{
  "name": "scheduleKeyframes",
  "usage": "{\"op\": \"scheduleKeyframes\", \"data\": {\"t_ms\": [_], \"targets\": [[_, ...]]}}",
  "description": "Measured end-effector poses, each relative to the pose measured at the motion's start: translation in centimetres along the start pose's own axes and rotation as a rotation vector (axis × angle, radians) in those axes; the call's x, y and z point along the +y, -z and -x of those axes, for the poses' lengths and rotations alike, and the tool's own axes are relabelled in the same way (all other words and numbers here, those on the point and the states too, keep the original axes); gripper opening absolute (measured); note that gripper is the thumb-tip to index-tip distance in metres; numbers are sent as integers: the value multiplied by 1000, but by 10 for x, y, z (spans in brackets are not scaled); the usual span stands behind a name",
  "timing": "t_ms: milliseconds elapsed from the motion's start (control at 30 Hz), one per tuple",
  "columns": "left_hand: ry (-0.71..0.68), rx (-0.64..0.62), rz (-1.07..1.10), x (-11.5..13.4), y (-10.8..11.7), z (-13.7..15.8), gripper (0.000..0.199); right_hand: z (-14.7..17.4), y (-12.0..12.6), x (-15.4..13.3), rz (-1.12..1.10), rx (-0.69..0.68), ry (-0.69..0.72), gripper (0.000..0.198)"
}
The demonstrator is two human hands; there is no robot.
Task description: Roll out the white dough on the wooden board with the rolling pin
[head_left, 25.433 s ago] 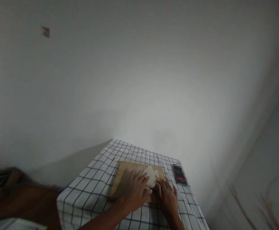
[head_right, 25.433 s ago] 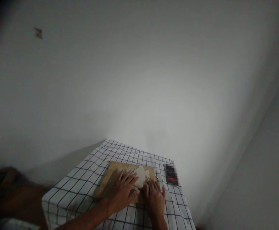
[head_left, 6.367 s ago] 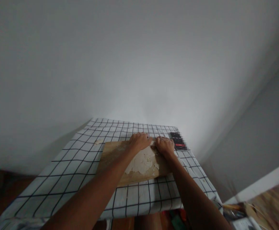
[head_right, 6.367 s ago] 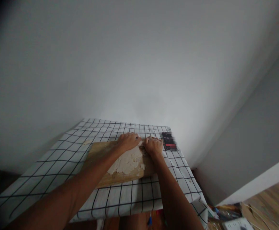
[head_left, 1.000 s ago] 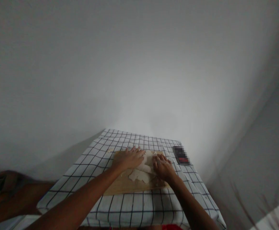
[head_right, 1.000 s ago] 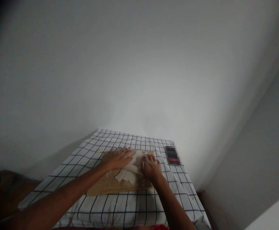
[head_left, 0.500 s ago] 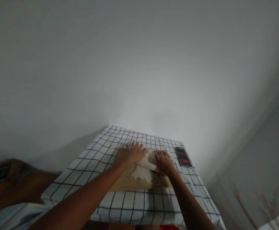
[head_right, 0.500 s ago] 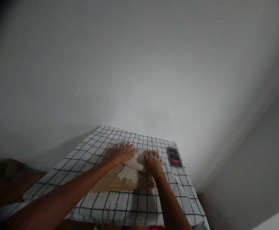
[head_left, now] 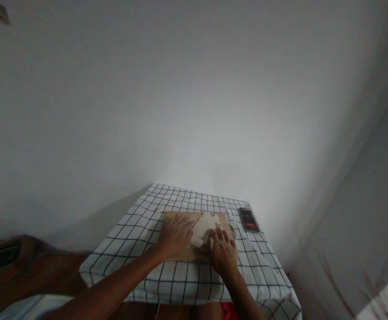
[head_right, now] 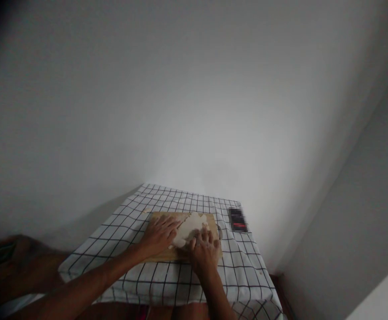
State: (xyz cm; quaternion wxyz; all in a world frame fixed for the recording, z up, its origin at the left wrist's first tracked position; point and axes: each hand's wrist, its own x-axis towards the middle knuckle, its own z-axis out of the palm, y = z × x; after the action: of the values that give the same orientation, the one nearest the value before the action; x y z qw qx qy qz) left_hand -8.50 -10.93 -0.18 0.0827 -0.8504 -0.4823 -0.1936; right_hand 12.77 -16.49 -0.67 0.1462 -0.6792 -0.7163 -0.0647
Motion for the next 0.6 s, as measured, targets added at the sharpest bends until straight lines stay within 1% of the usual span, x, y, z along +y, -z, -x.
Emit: {"op": "scheduleKeyframes", "data": {"t_ms": [133,233,367,500,567,600], "targets": [[-53,70,6,-5,-8,22,50,19,-7,-8,-65,78,-2,48],[-72,113,11,-12,-20,25,50,23,-11,-11,-108,116,-29,47],[-46,117,12,-18,-31,7,46,9,-13,-8,-148,144,-41,44],[-28,117,4,-21,-36,-18,41,-18,-11,0,-145,175,-73,41],[-27,96,16,-22,-38,-30,41,-34,-8,4,-129,171,-87,40],[-3,85,32,-23,-39,-37,40,-42,-7,6,-118,169,-83,40]]}}
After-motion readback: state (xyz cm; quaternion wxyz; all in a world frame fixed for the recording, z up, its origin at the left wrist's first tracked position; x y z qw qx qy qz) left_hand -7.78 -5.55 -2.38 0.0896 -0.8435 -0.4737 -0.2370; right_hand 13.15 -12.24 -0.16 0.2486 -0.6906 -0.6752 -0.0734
